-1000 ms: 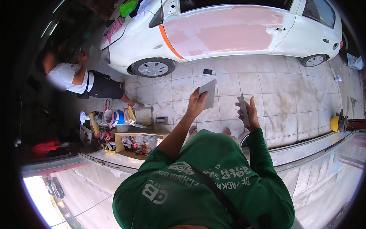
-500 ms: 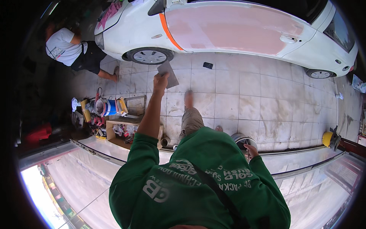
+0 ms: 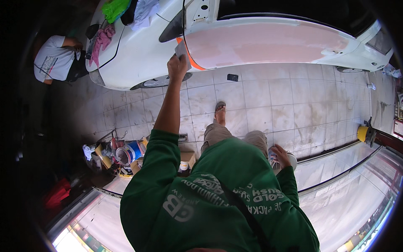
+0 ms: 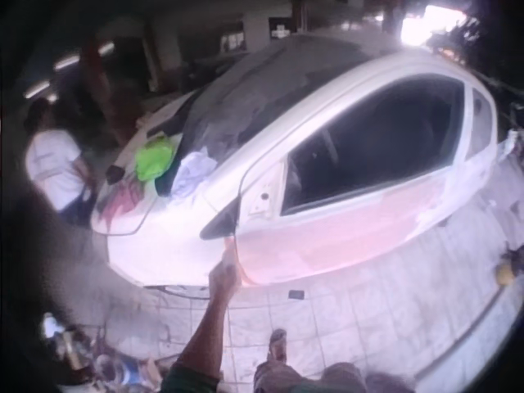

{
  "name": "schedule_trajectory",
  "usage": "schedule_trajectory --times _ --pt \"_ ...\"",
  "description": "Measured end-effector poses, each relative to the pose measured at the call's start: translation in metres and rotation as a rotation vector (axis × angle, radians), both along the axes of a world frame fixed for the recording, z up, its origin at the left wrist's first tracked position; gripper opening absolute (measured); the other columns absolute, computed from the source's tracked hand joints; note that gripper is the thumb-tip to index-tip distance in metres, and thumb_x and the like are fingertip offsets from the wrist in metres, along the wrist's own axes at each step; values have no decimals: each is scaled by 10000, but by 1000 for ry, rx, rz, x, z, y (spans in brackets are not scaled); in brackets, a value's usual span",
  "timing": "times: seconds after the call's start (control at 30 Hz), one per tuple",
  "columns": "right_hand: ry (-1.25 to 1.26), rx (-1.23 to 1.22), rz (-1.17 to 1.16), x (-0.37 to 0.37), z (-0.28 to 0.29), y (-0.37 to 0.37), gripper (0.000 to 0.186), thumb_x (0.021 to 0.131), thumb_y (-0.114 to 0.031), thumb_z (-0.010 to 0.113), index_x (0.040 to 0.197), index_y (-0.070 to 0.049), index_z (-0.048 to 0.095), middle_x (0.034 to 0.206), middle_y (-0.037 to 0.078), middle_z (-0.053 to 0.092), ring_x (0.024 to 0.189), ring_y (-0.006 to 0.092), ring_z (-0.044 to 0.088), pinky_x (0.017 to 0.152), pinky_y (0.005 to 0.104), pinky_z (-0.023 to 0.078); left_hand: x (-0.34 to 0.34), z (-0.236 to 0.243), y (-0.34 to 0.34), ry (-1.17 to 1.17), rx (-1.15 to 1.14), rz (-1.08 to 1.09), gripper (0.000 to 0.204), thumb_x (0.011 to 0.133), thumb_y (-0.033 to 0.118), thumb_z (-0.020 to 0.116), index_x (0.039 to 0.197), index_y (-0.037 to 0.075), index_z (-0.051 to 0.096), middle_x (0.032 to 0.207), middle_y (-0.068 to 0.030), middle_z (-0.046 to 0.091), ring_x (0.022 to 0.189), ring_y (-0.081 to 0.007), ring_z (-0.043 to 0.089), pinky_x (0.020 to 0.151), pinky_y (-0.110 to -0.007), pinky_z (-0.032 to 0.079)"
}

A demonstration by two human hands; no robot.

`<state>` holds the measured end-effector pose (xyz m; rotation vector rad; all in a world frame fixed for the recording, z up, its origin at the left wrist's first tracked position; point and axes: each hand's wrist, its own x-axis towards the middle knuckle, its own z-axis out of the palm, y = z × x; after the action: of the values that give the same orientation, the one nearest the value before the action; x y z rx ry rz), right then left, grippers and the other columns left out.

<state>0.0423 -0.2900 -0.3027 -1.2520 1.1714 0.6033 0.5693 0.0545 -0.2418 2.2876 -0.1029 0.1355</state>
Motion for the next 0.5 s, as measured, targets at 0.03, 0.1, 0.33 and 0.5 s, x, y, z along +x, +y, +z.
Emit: schedule_trajectory --times 0.03,0.1,0.33,0.5 --pt "10 2 -4 4 -2 7 816 874 -486 744 1533 -120 433 1311 37 638 1026 218 646 875 395 476 8 7 -1 62 24 -5 258 913 176 535 947 -43 668 945 -282 694 902 -495 658 810 -546 516" --pt "47 24 11 12 -10 15 840 844 -504 773 1523 -133 449 1292 32 638 976 203 635 796 365 471 19 5 3 70 56 -7 257 918 177 532 956 -34 674 975 -269 697 920 -484 659 818 -545 515" --pt "147 12 -12 -1 -46 18 857 795 -555 789 1496 -163 491 1215 20 662 928 204 639 780 359 474 34 -9 3 48 87 -35 241 935 161 524 1006 -15 673 996 -248 700 923 -464 664 818 -539 518" --pt "127 -55 -43 18 -39 17 879 790 -543 795 1501 -130 484 1227 35 663 946 214 646 764 336 482 25 -59 2 66 68 -6 223 934 142 526 1020 -8 666 981 -261 696 904 -463 666 809 -527 528"
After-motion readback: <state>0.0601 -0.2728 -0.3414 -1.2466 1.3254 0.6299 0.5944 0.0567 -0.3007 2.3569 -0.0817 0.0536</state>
